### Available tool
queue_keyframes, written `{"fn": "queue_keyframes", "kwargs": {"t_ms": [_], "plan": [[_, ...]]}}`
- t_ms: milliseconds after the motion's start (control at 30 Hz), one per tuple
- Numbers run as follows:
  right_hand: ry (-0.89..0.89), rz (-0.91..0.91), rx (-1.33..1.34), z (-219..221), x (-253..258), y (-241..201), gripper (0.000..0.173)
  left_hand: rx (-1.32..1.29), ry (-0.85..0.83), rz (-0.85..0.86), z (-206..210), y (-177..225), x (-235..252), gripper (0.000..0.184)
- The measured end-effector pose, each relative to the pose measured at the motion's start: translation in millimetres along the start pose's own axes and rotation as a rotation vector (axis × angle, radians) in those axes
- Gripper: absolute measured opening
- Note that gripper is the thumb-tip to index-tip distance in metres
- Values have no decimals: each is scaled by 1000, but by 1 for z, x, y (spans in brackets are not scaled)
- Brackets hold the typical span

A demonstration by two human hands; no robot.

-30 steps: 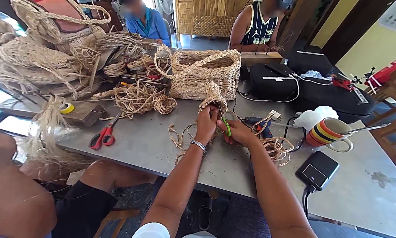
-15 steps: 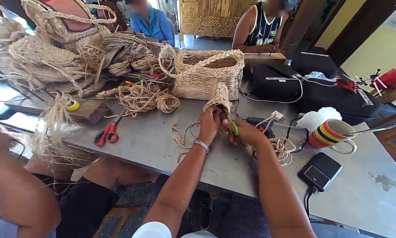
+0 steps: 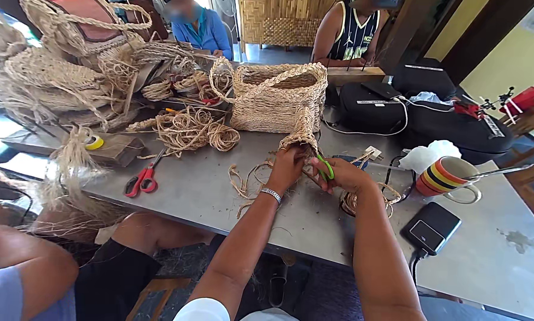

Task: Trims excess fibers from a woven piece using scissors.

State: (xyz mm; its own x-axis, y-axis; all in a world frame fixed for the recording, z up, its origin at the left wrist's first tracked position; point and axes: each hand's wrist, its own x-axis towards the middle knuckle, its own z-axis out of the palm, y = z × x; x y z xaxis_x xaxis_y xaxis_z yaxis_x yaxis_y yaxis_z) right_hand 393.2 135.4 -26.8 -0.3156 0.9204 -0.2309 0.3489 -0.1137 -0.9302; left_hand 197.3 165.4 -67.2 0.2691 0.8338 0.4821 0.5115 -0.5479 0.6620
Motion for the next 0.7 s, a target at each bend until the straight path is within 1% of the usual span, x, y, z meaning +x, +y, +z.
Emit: {"fn": "queue_keyframes", "kwargs": {"t_ms": [100, 200, 233, 333, 467, 533, 633, 700], "plan": [[-2, 28, -2, 0, 0, -3, 50, -6, 10, 6, 3, -5, 5, 20], [4, 22, -9, 1, 0, -3, 49, -13, -12, -23, -2, -3, 4, 12], [4, 21, -7, 2, 1, -2, 49, -18, -7, -31, -2, -5, 5, 12], [-22, 10, 17, 4, 2, 0, 48, -13, 22, -41, 3, -12, 9, 21], [-141, -21, 17, 7, 2, 1, 49, -32, 61, -139, -1, -10, 9, 37], [-192, 4, -15, 8, 4, 2, 51, -56, 84, -163, -3, -15, 11, 37], [-206, 37, -50, 9, 4, 2, 53, -100, 128, -130, 4, -31, 20, 32], [-209, 41, -56, 9, 2, 0, 53, -110, 101, -169, -5, -19, 12, 32]]}}
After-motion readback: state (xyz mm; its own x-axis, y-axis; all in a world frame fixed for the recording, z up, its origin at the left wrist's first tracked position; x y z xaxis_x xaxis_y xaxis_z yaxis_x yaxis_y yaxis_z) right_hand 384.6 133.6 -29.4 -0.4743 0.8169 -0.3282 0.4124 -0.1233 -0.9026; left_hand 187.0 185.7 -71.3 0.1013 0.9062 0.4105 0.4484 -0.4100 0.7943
